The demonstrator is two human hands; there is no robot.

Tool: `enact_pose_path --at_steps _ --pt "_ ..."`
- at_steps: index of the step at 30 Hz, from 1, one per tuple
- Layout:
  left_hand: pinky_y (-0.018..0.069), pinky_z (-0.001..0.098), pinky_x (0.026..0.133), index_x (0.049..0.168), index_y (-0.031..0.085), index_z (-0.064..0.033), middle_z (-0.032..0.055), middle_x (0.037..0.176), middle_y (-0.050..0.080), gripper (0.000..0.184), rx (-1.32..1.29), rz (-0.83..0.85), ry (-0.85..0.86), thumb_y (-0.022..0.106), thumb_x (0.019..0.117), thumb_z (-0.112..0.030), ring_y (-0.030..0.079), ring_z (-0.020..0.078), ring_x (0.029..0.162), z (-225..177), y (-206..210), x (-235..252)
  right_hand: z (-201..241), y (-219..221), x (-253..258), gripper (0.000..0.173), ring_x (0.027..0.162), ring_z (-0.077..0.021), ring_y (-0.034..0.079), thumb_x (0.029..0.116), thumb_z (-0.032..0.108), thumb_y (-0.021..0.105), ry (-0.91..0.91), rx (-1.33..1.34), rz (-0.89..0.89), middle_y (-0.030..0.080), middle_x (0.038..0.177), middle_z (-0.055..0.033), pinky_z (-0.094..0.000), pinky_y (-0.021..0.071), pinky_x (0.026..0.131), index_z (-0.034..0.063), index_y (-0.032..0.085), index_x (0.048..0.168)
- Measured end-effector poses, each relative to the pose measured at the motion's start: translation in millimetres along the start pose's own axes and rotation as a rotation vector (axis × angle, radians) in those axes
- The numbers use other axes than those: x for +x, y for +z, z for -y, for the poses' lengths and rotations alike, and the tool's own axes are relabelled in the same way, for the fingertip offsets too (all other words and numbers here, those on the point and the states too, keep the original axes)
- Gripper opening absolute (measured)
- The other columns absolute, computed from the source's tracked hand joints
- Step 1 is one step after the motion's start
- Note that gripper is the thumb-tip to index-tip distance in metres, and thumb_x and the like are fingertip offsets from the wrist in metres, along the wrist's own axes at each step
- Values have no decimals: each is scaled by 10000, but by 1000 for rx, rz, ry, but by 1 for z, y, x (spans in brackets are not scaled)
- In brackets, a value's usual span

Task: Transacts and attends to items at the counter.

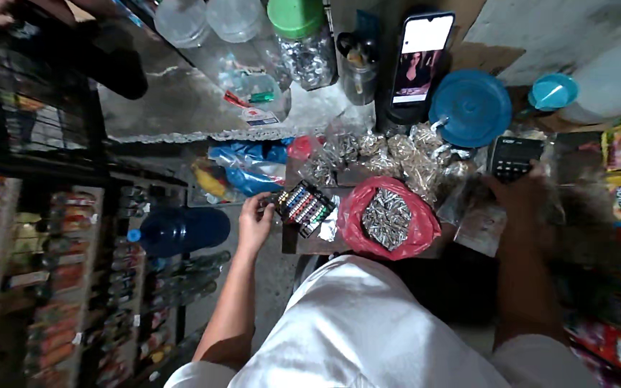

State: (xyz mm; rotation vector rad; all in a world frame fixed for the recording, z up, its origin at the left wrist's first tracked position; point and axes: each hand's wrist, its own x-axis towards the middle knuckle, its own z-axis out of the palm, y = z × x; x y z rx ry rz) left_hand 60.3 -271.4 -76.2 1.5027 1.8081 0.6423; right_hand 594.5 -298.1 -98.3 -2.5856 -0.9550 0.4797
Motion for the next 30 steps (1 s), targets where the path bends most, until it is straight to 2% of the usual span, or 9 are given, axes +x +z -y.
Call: enact_pose_path --at_steps 2,4,9,12,17,21,23,27,30 --pt "500 470 990 1400 526 42 294 1382 528 384 -8 14 -40 557 1040 -91 589 358 1200 1 4 1 16 -3 6 1054 1387 -610 359 835 504 797 -57 16 -35 327 1523 -421 -741 337 1070 8 258 1592" --pt "486 501 1005 1465 462 9 285 1443 486 459 -41 43 -95 568 1048 -150 564 372 1242 5 10 1 31 0 16 1078 1406 -588 351 787 542 793 -130 51 -84 352 1524 -400 -710 329 1093 7 295 1580" --pt "421 483 1116 1591 248 -29 278 1555 386 688 -188 78 -219 596 1038 -243 465 362 1393 17 22 -7 72 3 45 1115 1433 -539 336 749 526 832 -89 150 -11 331 1561 -350 -710 309 1108 114 257 1611" --pt "460 477 1061 1619 145 -40 301 1547 373 812 -231 97 -302 631 1011 -272 496 367 1351 25 26 -21 87 12 61 1118 1424 -567 318 744 559 813 -104 119 -12 314 1563 -360 -741 310 1070 115 263 1610" --pt "494 433 1048 1615 123 -25 312 1520 396 916 -242 195 -346 727 932 -117 547 349 1305 39 35 -33 126 22 69 1076 1415 -606 299 770 541 811 -125 64 14 301 1551 -394 -766 280 1074 111 287 1605" --pt "384 443 1156 1607 113 16 321 1575 304 990 -239 169 -251 773 877 -97 403 366 1430 60 50 -24 153 29 72 1080 1434 -580 290 775 554 803 -142 32 30 297 1568 -371 -743 278 1083 122 273 1612" --pt "369 429 1174 1604 94 30 315 1587 288 1020 -265 178 -216 783 861 -90 386 352 1449 68 56 -15 164 32 71 1083 1429 -575 297 766 548 810 -170 35 29 314 1560 -365 -737 279 1082 119 282 1609" --pt "418 384 1141 1598 49 35 304 1564 331 1052 -333 183 -209 780 843 -10 459 302 1403 73 64 -3 169 38 73 1093 1454 -570 259 770 541 824 -182 -40 46 288 1582 -354 -747 247 1097 124 270 1615" --pt "467 363 1092 1591 63 26 295 1516 398 1009 -350 206 -266 747 849 53 530 272 1334 63 62 4 168 39 74 1091 1448 -585 258 787 535 812 -159 -90 12 267 1584 -371 -748 254 1094 94 258 1618"
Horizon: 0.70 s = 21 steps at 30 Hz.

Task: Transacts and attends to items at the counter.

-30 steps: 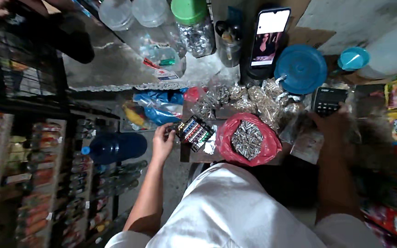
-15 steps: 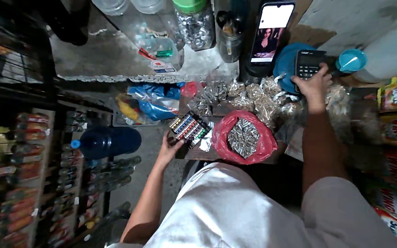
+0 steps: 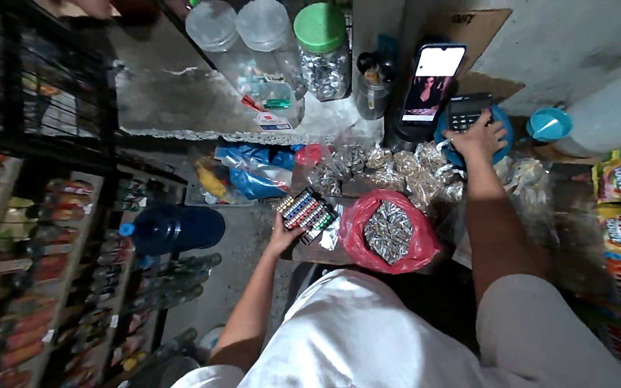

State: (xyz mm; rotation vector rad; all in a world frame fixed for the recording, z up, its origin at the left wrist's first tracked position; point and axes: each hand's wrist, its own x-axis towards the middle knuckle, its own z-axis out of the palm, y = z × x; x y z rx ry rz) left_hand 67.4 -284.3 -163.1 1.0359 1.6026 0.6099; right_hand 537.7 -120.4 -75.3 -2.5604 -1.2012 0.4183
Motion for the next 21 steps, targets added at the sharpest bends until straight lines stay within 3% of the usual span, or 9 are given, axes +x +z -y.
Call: enact_pose_path --at_steps 5,9,12,14,16,18,19,21 --pt "518 387 1026 1588 146 -14 268 1427 505 946 18 46 -42 720 842 71 608 264 1229 -3 -8 9 -6 -3 -4 1103 1445 -612 253 842 615 739 -54 42 4 269 1575 -398 -772 242 1097 75 197 1635" --pt "517 393 1019 1567 188 9 270 1405 518 869 -13 45 -54 694 866 92 608 267 1215 -12 -15 7 -12 -23 -31 917 1437 -595 291 939 526 653 -131 145 -54 297 1564 -391 -763 257 1102 42 259 1611" --pt "529 407 1001 1560 220 -18 253 1403 531 846 -100 39 -37 681 864 125 618 265 1198 6 -24 10 -25 -38 -61 752 1440 -518 350 991 388 610 -268 230 -139 371 1528 -378 -607 285 1185 -43 348 1547" --pt "531 433 1002 1573 222 -59 239 1412 541 860 -103 66 -21 674 864 118 624 275 1204 20 -32 17 -33 -42 -88 701 1392 -390 443 1016 335 585 -361 354 -133 402 1522 -328 -445 378 1157 -56 330 1540" --pt "517 434 1015 1600 180 -107 219 1467 499 890 -79 142 -11 659 883 114 597 271 1241 18 -42 18 -26 -45 -132 629 1209 -246 566 1034 279 542 -408 448 -25 499 1421 -276 -343 488 1008 -61 333 1520" --pt "507 424 1040 1636 65 -162 189 1541 431 959 -124 237 -9 599 891 122 565 254 1289 25 -56 25 -12 -41 -178 542 1122 -232 643 1052 242 505 -402 474 230 578 1334 -259 -390 553 941 -65 387 1483" --pt "514 409 1011 1645 17 -195 175 1542 431 960 -177 259 -37 539 901 116 574 234 1259 29 -61 29 0 -33 -202 506 1103 -227 651 1044 208 502 -378 506 376 593 1313 -255 -398 559 939 -78 425 1454" --pt "547 341 846 1636 112 -204 132 1362 545 784 -343 205 -146 407 955 50 622 163 1026 31 -65 34 26 -2 -245 425 993 -189 693 1021 176 523 -319 577 630 663 1195 -198 -370 599 863 -85 529 1357"
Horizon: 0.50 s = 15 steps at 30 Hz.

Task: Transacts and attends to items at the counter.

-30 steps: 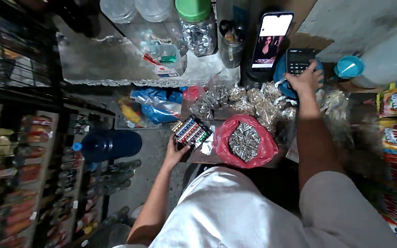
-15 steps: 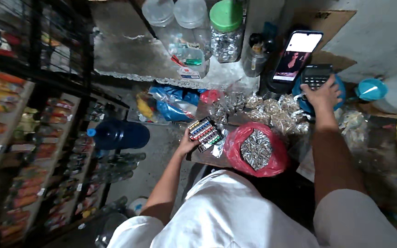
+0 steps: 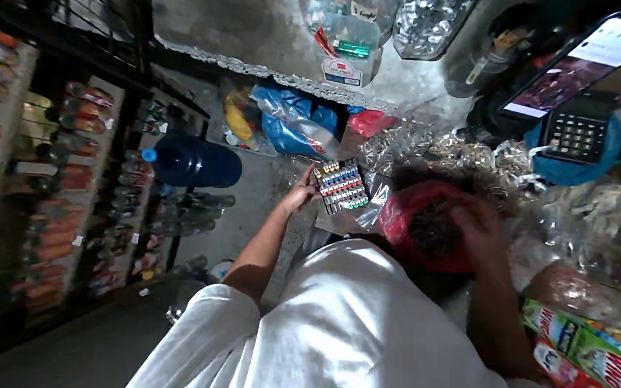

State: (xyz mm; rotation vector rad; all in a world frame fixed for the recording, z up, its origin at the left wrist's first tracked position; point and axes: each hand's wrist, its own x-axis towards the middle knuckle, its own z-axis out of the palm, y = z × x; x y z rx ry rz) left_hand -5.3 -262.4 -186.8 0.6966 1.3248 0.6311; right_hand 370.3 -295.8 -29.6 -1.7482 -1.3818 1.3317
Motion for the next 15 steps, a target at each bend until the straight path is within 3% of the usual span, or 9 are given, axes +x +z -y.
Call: enact_pose_path --at_steps 1,3,4,6,10,13,15 --pt "563 336 830 1610 211 -175 114 1288 589 631 -108 -35 -51 359 1017 -20 644 156 971 -1 -2 3 0 30 2 398 985 -179 707 1037 170 514 48 54 111 684 1176 -182 -356 605 861 -83 546 1343" --pt "577 299 735 1426 453 -105 27 946 645 357 -271 -105 -112 303 1112 -184 649 114 770 -5 -2 11 -7 82 14 412 1075 -197 681 1077 170 458 146 117 264 658 1255 -200 -352 568 932 -75 511 1403" --pt "574 278 697 1300 519 -93 -5 834 628 329 -307 -109 -133 280 1126 -238 631 95 702 -6 -3 16 -10 103 20 438 1139 -225 656 1094 185 431 197 129 288 623 1317 -217 -367 546 974 -61 468 1454" --pt "567 255 667 1134 557 -87 -23 777 624 349 -313 -62 -155 264 1132 -277 623 79 669 -7 -7 23 -9 130 30 474 1235 -287 616 1114 228 401 304 134 256 558 1412 -243 -422 520 1029 -20 404 1518" --pt "582 288 733 1197 542 -56 7 876 663 374 -215 51 -190 255 1136 -288 665 101 763 -21 -15 28 7 150 41 492 1330 -334 548 1128 238 370 404 103 180 467 1506 -276 -467 465 1093 -16 359 1549" --pt "590 299 781 1346 483 20 46 956 666 339 -118 78 -196 329 1128 -190 681 104 809 -32 -17 30 12 159 43 474 1313 -334 556 1127 235 376 418 69 130 502 1471 -274 -468 462 1088 -13 393 1531" --pt "592 303 767 1350 482 38 54 963 653 322 -81 99 -184 348 1118 -141 674 105 794 -37 -18 31 18 163 42 479 1327 -330 544 1128 242 369 434 67 101 480 1495 -266 -465 461 1089 -7 385 1538"
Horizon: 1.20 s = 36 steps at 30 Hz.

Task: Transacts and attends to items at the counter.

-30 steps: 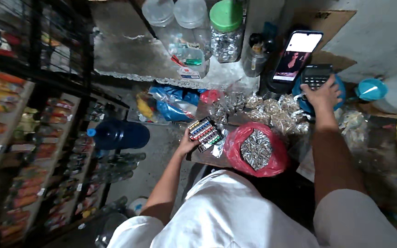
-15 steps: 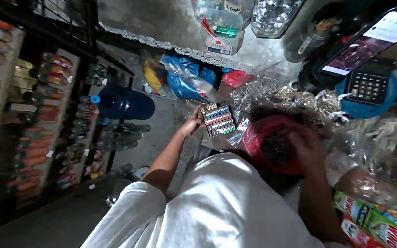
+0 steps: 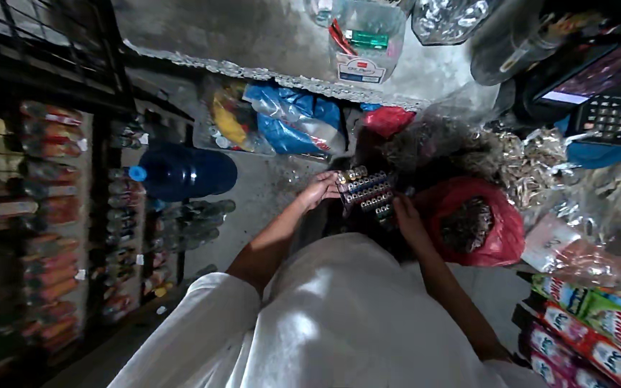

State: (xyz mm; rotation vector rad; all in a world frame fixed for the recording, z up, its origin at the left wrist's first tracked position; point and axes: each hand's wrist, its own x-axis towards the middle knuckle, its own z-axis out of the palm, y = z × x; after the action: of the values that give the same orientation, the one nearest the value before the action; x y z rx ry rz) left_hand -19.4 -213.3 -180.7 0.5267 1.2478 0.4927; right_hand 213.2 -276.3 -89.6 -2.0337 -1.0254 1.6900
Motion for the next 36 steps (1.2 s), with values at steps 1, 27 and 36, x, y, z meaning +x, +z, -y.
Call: enact_pose_path --at_steps 1,27,36 --pt "589 308 759 1334 492 33 53 955 644 310 14 5 6 350 1116 -135 667 109 787 -1 -2 -1 3 3 -2 488 1335 -329 539 1128 246 370 10 11 -15 467 1505 -268 -460 464 1089 -10 371 1543" --pt "605 274 745 1170 509 -27 53 906 621 244 -398 25 551 334 1127 -192 675 119 767 -260 100 -55 27 -26 -74 548 1003 -140 695 1089 242 339 -508 452 -683 621 1269 -192 -306 599 849 -110 305 1508" --pt "582 306 744 1284 465 42 154 1025 596 345 -514 -78 613 281 1139 -212 650 183 815 -292 172 1 -16 -5 -95 549 928 -127 697 1086 255 334 -462 526 -791 648 1199 -160 -287 599 786 -108 323 1497"
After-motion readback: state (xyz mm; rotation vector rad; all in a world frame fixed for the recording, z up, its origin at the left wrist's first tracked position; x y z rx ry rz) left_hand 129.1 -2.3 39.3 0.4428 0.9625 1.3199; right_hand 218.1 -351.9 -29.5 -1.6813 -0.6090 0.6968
